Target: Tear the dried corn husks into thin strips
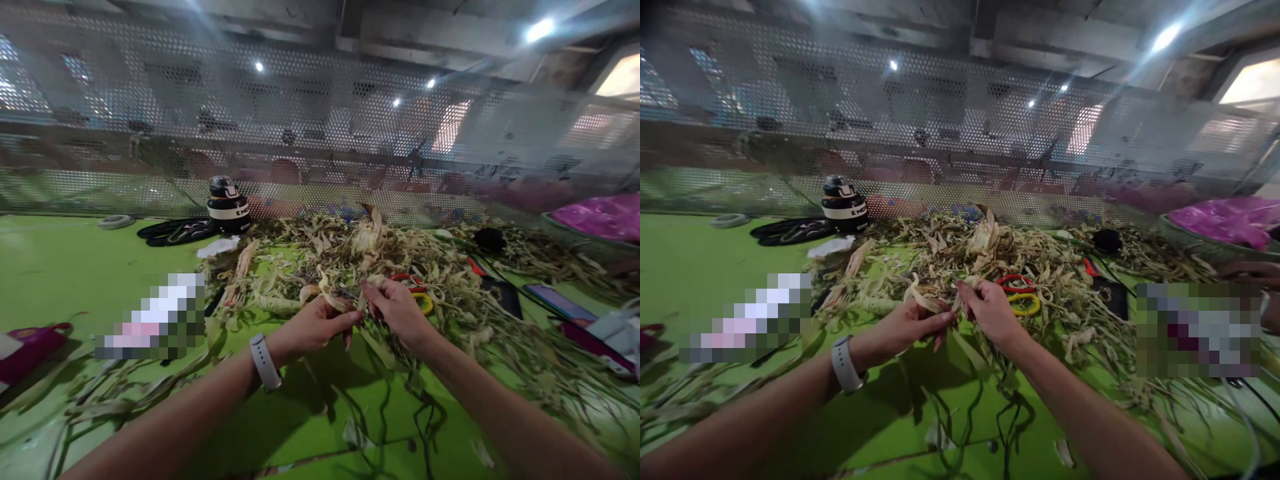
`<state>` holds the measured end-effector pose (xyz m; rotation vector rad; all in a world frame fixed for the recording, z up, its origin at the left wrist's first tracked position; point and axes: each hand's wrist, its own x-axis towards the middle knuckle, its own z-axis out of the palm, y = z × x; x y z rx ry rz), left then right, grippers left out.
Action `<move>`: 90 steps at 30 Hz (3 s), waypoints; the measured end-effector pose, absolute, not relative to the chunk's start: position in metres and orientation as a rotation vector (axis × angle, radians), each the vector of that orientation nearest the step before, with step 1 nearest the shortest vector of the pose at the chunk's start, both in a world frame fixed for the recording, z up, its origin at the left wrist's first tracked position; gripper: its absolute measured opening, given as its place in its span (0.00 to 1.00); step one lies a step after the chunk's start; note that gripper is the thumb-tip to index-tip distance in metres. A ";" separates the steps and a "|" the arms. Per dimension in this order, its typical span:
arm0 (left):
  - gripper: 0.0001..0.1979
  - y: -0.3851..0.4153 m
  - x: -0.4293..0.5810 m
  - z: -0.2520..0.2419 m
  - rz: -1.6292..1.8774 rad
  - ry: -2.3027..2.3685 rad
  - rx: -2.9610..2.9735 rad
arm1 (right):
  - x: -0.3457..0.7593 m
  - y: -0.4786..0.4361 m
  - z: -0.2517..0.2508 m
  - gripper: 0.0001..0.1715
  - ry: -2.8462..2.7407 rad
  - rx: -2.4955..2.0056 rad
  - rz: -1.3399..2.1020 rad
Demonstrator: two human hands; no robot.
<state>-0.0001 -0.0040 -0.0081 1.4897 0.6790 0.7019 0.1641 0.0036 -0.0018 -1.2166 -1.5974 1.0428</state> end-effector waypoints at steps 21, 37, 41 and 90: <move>0.18 -0.017 0.007 -0.020 0.325 0.492 1.580 | 0.144 -0.014 -0.008 0.05 -1.562 -0.873 0.856; 0.18 -0.005 -0.003 -0.011 0.502 0.668 1.285 | 0.186 0.008 0.019 0.24 -2.339 -0.952 0.402; 0.18 -0.005 -0.005 -0.008 0.449 0.646 1.383 | 0.185 0.009 0.016 0.21 -2.290 -0.945 0.294; 0.20 -0.005 0.001 -0.007 0.690 0.752 1.359 | 0.183 0.004 0.019 0.20 -2.307 -0.941 -0.038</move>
